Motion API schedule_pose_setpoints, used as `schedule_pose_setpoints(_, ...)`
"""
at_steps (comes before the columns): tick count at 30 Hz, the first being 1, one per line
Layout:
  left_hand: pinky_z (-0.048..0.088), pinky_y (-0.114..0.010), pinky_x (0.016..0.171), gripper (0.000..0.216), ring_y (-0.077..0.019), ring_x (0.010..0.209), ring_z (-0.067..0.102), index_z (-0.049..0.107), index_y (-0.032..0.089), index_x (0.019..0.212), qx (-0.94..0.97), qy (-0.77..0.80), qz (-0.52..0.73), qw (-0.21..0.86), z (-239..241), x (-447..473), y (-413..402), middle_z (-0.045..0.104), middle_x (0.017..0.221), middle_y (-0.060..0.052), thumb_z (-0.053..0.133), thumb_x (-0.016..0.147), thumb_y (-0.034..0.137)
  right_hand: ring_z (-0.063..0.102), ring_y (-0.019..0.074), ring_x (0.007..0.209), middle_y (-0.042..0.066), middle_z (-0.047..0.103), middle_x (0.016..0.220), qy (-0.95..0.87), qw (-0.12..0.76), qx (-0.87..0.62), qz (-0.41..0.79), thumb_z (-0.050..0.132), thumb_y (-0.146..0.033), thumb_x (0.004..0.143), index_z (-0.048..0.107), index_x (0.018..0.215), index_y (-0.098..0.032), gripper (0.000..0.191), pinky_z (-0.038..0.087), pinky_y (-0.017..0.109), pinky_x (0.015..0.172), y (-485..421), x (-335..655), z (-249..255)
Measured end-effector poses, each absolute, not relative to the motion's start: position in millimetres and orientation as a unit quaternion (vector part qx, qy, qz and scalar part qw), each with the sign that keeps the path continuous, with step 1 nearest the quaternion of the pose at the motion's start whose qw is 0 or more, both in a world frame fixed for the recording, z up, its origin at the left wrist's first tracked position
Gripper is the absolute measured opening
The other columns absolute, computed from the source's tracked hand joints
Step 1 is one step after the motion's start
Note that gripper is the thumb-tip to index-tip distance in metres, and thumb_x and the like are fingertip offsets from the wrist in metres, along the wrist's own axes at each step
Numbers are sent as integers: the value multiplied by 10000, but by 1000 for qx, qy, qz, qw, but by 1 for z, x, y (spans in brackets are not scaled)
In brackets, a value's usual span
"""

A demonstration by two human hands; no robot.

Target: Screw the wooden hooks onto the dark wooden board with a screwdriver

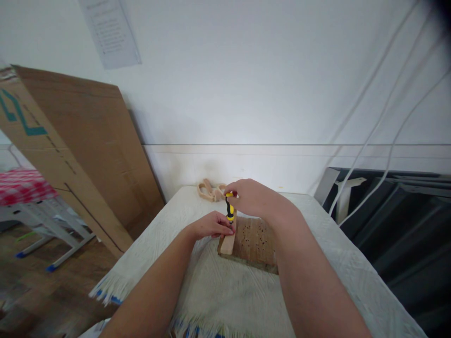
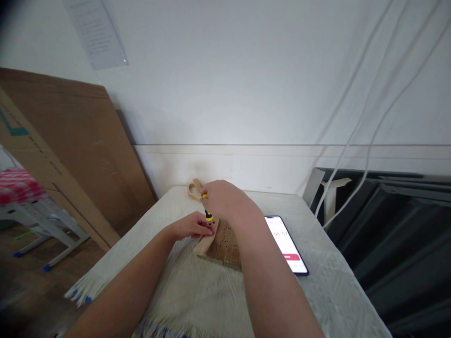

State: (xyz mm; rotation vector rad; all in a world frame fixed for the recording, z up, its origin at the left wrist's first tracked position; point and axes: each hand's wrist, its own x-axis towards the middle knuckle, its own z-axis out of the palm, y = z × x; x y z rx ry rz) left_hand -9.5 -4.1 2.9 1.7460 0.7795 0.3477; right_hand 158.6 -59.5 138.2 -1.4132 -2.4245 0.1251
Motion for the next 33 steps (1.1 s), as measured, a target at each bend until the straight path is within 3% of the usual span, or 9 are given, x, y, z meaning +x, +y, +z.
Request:
schedule_pose_setpoints(6, 205, -180, 378, 276, -38, 405, 338, 641, 101, 794, 738, 333, 147, 568, 6, -9, -6, 459, 503, 50, 665, 680, 352, 578, 166, 693, 72, 675, 815, -832, 162, -529, 51, 485, -413, 781, 666, 829, -186, 294, 356, 261, 580, -58, 158, 137)
schedule_pose_setpoints(16, 212, -182, 378, 274, -44, 422, 344, 631, 109, 792, 736, 342, 148, 565, 6, -7, -7, 470, 532, 43, 663, 676, 355, 574, 157, 670, 61, 675, 800, -836, 156, -525, 34, 481, -260, 746, 658, 797, -194, 195, 344, 255, 545, -62, 157, 138)
schedule_pose_setpoints(25, 203, -194, 397, 288, -48, 431, 343, 627, 104, 767, 739, 335, 140, 567, 7, -7, -8, 457, 525, 40, 656, 678, 376, 590, 181, 679, 77, 674, 804, -828, 137, -543, 31, 505, -451, 761, 654, 815, -184, 310, 370, 273, 544, -61, 160, 139)
schedule_pose_setpoints(33, 201, -196, 394, 269, -46, 422, 335, 616, 111, 794, 743, 335, 139, 562, 5, -7, -7, 450, 531, 45, 635, 699, 362, 596, 169, 712, 72, 678, 864, -836, 150, -525, 54, 503, -340, 755, 648, 844, -184, 231, 381, 263, 576, -61, 157, 138)
